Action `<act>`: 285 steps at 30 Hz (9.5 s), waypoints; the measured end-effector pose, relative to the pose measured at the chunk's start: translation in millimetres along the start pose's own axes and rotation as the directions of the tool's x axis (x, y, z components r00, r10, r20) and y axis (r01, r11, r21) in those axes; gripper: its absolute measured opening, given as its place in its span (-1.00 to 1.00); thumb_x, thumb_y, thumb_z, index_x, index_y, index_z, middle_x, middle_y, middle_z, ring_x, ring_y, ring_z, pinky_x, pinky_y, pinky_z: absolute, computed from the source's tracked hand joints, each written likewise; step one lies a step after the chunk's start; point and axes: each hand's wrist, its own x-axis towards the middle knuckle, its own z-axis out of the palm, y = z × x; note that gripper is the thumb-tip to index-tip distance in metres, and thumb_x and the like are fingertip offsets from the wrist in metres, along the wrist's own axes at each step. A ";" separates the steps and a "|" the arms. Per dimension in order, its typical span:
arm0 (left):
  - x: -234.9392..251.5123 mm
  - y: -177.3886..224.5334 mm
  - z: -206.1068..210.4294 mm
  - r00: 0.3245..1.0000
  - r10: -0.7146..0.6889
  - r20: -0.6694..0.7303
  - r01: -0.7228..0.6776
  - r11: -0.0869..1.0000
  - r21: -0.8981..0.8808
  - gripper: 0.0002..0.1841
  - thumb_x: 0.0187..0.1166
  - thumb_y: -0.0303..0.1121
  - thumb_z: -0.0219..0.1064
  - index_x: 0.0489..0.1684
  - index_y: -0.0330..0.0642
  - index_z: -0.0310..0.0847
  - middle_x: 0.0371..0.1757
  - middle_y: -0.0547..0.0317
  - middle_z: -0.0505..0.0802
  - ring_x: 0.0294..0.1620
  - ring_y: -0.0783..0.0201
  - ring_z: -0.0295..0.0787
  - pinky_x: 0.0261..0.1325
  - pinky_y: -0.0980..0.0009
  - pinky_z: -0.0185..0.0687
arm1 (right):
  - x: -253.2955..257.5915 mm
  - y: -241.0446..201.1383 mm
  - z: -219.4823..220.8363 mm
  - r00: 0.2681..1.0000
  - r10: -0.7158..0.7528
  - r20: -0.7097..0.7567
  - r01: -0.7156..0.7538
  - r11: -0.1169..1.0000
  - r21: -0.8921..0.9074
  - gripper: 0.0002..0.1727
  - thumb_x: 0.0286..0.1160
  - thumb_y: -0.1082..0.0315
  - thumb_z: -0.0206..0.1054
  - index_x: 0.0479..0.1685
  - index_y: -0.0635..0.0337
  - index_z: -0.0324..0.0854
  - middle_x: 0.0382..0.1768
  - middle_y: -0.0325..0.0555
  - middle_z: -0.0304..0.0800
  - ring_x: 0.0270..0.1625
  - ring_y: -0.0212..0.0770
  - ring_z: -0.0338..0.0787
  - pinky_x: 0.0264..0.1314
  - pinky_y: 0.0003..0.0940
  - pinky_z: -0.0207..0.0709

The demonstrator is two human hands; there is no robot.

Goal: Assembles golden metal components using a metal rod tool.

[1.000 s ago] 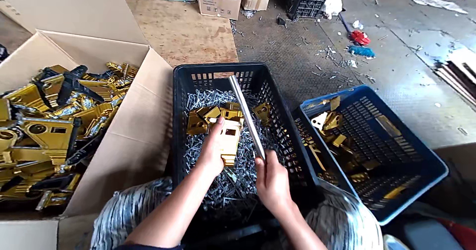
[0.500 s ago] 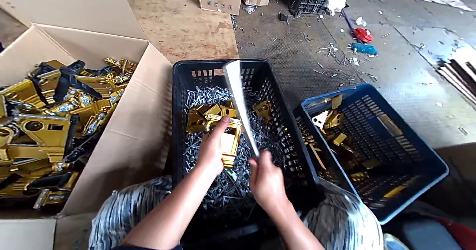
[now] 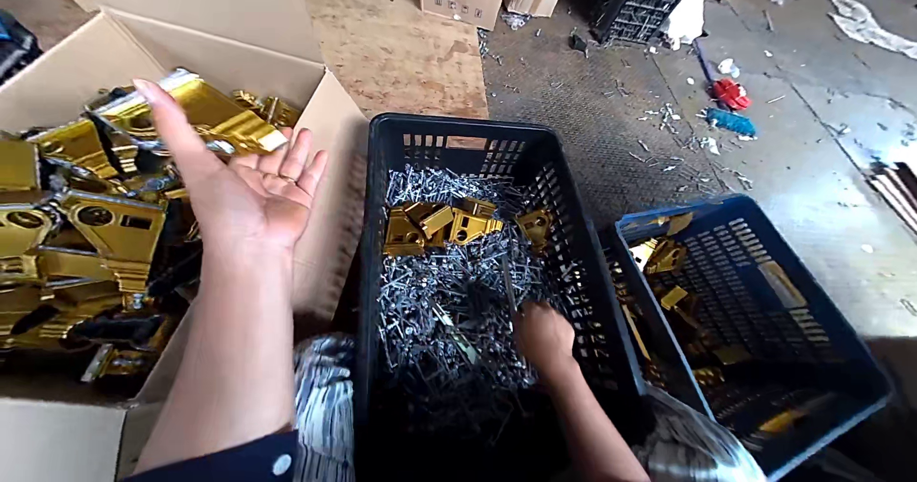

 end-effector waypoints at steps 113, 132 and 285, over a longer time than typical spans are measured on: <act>-121.5 -133.8 3.1 0.686 -0.450 0.572 -0.137 0.691 0.709 -0.77 0.78 -0.29 0.20 0.18 -0.14 0.68 -0.02 0.19 0.84 0.05 0.37 0.78 0.21 0.35 0.71 | -31.9 53.1 -64.7 0.472 -0.332 -0.816 0.875 0.066 0.479 -0.81 0.61 0.39 0.33 -0.05 0.09 0.88 -0.14 -0.45 0.93 -0.17 -0.61 0.81 -0.06 -0.59 0.71; -120.2 -136.5 0.0 0.741 -0.191 0.643 -0.472 0.532 0.702 -0.65 0.81 -0.17 0.12 -0.30 -0.09 0.77 -0.48 0.39 0.75 -0.39 0.56 0.69 -0.23 0.53 0.62 | -18.8 31.3 -33.6 0.239 -0.437 -0.867 0.928 0.365 0.072 -0.68 0.67 0.01 0.33 0.03 -0.06 0.92 -0.57 -0.25 0.73 -0.49 -0.37 0.55 -0.21 -0.28 0.40; -98.8 -116.9 8.9 0.700 -0.408 0.587 -0.387 0.474 0.791 -0.75 0.75 -0.21 0.26 0.16 -0.12 0.72 -0.08 0.20 0.85 -0.06 0.42 0.79 0.13 0.32 0.71 | -38.7 40.0 -57.1 0.558 -0.173 -0.812 0.829 0.158 0.536 -0.80 0.59 0.46 0.28 -0.11 0.22 0.86 -0.35 -0.40 0.85 -0.52 -0.68 0.54 -0.47 -0.71 0.43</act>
